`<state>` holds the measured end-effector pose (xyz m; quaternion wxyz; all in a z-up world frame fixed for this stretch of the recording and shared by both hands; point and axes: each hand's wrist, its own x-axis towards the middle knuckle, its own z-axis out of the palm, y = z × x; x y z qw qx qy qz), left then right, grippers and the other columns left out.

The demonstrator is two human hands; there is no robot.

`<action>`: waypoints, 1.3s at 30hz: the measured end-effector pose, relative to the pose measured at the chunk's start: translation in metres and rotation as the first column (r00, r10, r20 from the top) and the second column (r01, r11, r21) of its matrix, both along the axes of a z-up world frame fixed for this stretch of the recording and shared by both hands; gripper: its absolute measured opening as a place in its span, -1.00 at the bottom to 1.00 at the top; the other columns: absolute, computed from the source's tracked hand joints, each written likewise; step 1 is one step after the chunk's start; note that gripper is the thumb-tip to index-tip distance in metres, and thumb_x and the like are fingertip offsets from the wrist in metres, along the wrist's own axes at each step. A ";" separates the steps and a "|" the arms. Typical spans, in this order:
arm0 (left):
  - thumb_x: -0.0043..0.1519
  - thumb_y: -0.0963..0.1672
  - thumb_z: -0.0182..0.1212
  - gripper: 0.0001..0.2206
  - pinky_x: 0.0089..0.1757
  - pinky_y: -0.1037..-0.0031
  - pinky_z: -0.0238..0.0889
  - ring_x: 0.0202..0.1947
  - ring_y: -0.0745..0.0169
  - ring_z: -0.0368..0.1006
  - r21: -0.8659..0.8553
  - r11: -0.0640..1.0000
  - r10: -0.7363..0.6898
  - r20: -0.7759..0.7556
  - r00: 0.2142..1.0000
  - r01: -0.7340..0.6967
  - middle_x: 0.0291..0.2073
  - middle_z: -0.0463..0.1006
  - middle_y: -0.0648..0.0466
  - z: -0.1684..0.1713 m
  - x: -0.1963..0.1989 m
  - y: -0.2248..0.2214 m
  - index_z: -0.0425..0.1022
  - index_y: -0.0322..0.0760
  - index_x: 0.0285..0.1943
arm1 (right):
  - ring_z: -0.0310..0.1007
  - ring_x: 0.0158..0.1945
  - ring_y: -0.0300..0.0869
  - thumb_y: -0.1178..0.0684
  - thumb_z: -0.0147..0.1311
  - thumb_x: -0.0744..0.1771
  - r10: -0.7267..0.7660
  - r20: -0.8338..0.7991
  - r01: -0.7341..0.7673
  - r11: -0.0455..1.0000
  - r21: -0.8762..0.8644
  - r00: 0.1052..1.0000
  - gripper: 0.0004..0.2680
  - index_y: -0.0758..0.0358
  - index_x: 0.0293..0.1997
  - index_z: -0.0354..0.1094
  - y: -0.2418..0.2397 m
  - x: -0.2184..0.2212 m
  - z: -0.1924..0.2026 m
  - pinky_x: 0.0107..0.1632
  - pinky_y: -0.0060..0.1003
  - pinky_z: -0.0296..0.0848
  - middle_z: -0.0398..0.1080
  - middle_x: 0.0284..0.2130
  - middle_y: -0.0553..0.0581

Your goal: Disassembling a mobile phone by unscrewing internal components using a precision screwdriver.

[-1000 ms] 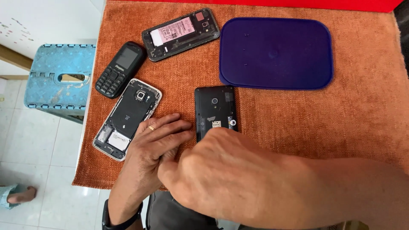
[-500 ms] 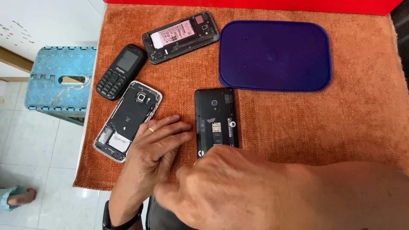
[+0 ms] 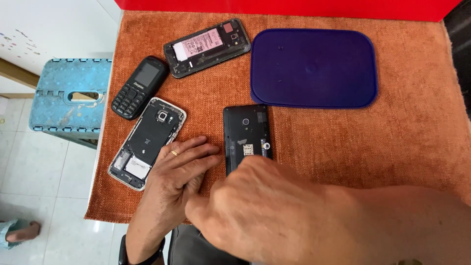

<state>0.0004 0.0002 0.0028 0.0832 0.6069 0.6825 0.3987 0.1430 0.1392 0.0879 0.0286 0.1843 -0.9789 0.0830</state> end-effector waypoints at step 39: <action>0.39 -0.12 -0.01 -0.75 0.17 0.12 0.24 0.20 -0.10 0.52 0.067 0.998 -0.010 -0.052 0.999 0.014 0.04 0.66 -0.01 -0.002 -0.002 0.003 0.63 -0.23 0.03 | 0.41 -0.63 0.22 0.28 -0.08 0.24 0.100 0.207 -0.080 0.992 -0.100 0.973 -0.89 0.30 -0.22 0.24 0.006 0.001 0.009 -0.63 0.17 0.27 0.43 -0.52 0.21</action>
